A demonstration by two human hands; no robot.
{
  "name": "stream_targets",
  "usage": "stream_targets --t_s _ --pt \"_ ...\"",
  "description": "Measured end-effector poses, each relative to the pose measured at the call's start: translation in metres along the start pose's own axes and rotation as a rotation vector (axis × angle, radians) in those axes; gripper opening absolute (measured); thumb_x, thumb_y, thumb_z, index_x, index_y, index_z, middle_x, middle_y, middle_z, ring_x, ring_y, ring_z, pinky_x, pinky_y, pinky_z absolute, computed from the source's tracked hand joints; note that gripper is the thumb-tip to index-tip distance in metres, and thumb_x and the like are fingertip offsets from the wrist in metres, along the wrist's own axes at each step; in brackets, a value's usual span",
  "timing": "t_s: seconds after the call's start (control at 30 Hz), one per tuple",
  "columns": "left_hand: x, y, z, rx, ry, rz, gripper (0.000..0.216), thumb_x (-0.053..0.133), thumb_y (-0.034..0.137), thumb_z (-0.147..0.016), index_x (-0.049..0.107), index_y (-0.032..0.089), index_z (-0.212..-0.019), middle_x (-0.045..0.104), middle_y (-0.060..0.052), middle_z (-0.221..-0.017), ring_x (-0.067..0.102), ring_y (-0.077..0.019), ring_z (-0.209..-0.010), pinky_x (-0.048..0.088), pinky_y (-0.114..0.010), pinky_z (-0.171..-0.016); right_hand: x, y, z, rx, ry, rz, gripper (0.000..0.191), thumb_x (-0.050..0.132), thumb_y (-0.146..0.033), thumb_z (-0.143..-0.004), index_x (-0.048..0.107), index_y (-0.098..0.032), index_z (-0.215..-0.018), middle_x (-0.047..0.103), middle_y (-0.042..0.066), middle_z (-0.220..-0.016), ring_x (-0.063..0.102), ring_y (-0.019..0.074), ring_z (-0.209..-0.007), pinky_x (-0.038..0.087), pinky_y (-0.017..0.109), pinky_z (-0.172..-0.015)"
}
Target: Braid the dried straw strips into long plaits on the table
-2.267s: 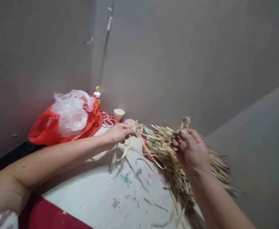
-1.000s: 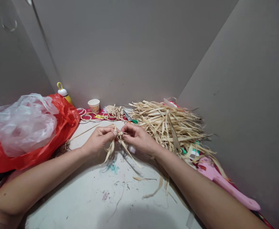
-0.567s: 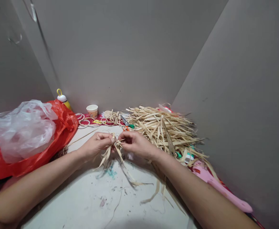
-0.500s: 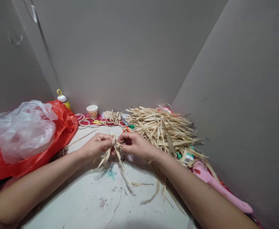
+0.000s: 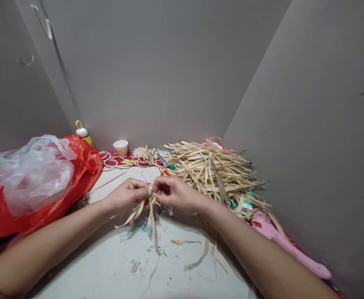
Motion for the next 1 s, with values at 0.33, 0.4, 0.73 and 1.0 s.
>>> stream_targets --t_s 0.33,0.4,0.73,1.0 --pt "0.003 0.012 0.005 0.128 -0.019 -0.087 0.027 0.063 0.035 -0.075 0.059 0.014 -0.059 0.053 0.002 -0.055 0.042 -0.0082 -0.053 0.033 -0.021 -0.053 -0.007 0.008 0.005 0.144 -0.145 -0.533 0.022 0.070 -0.017 -0.066 0.057 -0.016 -0.084 0.059 -0.004 -0.066 0.055 0.0071 -0.055 0.047 0.021 -0.057" --pt "0.003 0.014 0.005 0.168 -0.014 -0.135 0.026 0.061 0.035 -0.077 0.060 0.014 -0.061 0.054 0.000 -0.060 0.044 -0.0093 -0.057 0.034 -0.022 -0.056 -0.006 0.009 0.004 0.121 -0.093 -0.520 0.019 0.069 -0.016 -0.067 0.057 -0.016 -0.082 0.058 -0.005 -0.064 0.054 0.0066 -0.053 0.046 0.020 -0.055" --pt "0.002 0.018 0.005 0.303 0.068 -0.285 0.027 0.053 0.029 -0.082 0.060 0.015 -0.060 0.053 0.000 -0.069 0.047 -0.0108 -0.066 0.037 -0.023 -0.064 -0.009 0.010 -0.003 0.112 0.115 -0.234 0.014 0.057 -0.010 -0.066 0.064 -0.015 -0.077 0.057 -0.003 -0.059 0.050 0.0071 -0.051 0.040 0.019 -0.050" --pt "0.004 0.009 0.002 0.338 0.136 -0.406 0.028 0.051 0.025 -0.083 0.052 0.016 -0.057 0.048 0.001 -0.065 0.045 -0.0111 -0.066 0.036 -0.023 -0.064 -0.001 0.008 -0.004 -0.041 0.263 0.223 0.013 0.053 -0.008 -0.063 0.064 -0.015 -0.068 0.060 0.000 -0.062 0.050 0.0096 -0.057 0.037 0.020 -0.052"
Point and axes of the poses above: each hand's wrist, its own z-axis away from the middle knuckle, its own x-axis out of the palm, y = z × x, the point moved 4 cm from there along -z, towards the middle knuckle
